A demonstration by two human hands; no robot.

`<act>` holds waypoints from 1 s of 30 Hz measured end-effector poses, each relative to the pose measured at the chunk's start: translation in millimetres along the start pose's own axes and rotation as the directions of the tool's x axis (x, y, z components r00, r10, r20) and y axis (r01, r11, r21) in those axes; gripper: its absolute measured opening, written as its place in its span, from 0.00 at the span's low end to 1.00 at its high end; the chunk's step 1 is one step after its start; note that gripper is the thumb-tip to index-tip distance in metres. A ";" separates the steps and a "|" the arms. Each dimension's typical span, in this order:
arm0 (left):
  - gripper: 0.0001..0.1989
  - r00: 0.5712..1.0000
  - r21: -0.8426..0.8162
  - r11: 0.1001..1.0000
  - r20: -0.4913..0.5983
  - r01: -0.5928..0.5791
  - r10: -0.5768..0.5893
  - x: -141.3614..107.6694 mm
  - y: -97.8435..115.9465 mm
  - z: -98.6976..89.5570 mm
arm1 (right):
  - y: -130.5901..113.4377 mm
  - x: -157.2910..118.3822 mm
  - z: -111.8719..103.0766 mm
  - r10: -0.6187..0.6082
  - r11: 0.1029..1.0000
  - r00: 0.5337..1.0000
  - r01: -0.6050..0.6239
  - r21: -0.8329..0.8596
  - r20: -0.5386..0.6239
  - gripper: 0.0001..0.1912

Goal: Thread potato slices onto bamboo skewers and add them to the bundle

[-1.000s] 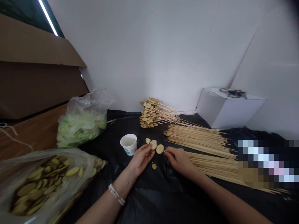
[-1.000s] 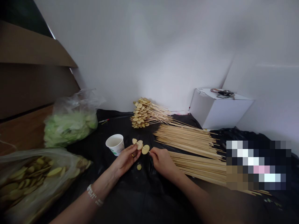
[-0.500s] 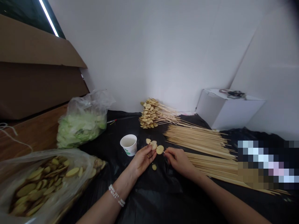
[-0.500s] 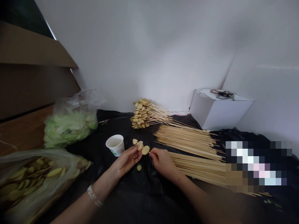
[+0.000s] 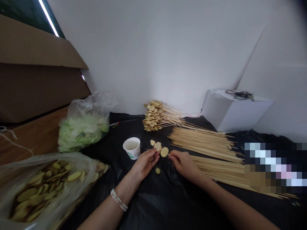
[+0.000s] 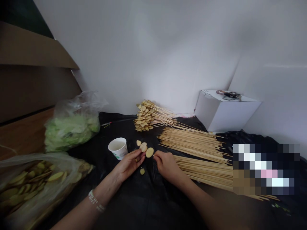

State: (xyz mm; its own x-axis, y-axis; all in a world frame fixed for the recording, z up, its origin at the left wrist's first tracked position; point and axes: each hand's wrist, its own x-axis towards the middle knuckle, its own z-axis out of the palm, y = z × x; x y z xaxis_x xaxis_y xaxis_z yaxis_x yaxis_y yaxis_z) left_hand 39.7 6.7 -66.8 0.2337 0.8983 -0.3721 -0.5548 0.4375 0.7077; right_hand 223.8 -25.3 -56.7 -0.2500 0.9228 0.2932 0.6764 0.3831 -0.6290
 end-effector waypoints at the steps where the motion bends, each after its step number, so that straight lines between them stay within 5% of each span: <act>1: 0.04 1.000 -0.018 1.000 0.004 0.010 -0.010 0.4 0.2 -0.2 | 0.0 -0.1 0.3 -0.007 1.000 1.000 0.007 -0.003 0.002 0.11; 7: 0.05 0.999 -0.118 0.993 0.027 0.023 -0.020 2.6 0.2 -2.3 | 2.3 -0.5 2.6 -0.024 0.999 1.000 0.025 -0.025 0.013 0.12; 30: 0.07 0.993 0.011 0.994 -0.042 -0.109 0.109 -0.1 -2.4 2.1 | 0.6 -0.9 2.9 -0.034 0.999 0.999 0.033 0.033 0.039 0.11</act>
State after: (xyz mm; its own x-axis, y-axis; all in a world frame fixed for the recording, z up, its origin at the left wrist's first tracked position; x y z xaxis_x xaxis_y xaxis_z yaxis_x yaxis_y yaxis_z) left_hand 42.7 5.7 -67.2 0.1379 0.9382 -0.3176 -0.5678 0.3376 0.7507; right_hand 222.4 -25.8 -59.5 -0.2999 0.9100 0.2862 0.6448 0.4145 -0.6423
